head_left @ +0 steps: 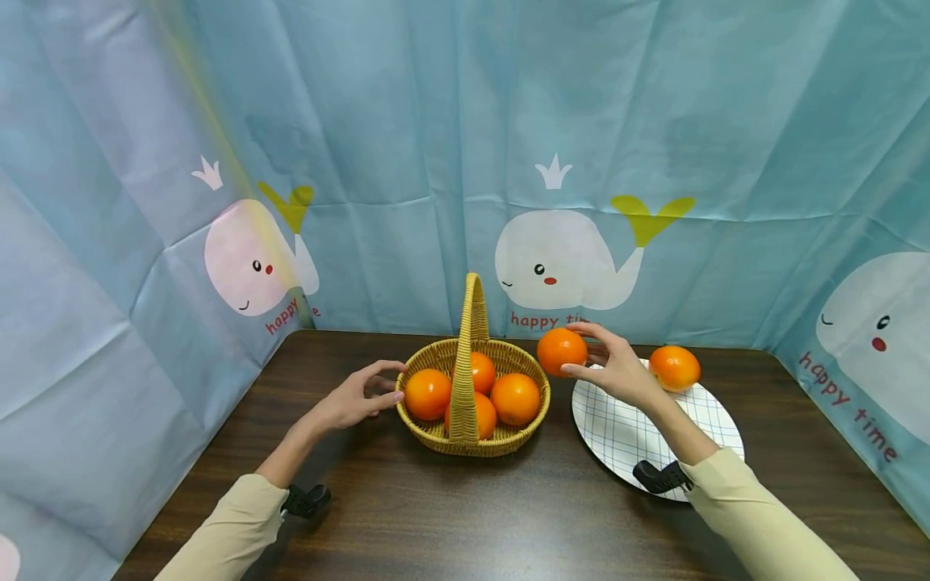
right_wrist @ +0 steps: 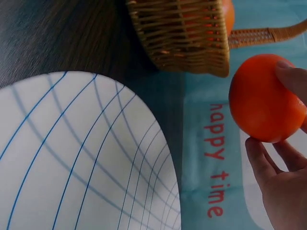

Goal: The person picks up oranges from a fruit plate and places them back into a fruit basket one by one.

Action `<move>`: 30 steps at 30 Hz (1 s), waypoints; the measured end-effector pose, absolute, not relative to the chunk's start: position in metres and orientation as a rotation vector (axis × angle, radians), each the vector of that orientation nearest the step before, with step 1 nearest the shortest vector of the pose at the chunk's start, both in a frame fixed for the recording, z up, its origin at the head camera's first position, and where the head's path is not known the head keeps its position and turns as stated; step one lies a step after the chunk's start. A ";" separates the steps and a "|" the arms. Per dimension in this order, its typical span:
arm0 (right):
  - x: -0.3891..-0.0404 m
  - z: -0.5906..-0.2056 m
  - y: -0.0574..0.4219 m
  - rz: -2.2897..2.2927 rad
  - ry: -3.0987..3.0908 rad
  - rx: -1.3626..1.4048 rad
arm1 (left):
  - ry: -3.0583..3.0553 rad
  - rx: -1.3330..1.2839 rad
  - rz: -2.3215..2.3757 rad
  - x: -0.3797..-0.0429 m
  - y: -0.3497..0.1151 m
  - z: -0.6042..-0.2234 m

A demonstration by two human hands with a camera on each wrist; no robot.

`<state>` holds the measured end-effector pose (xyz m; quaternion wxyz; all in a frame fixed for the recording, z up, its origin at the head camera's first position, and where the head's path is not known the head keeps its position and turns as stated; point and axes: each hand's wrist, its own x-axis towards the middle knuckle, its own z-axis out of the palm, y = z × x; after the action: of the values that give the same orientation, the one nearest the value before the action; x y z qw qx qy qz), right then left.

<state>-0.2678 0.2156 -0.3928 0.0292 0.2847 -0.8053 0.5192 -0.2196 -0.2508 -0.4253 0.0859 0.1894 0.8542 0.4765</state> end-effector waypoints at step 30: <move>-0.284 -0.392 0.155 1.756 -2.427 1.023 | 2.541 0.563 1.427 -0.218 -0.250 -0.424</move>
<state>-0.2843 0.1549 -0.3919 -0.0117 0.3232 -0.7666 0.5547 -0.2180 -0.2497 -0.4237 0.0865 0.1888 0.8529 0.4790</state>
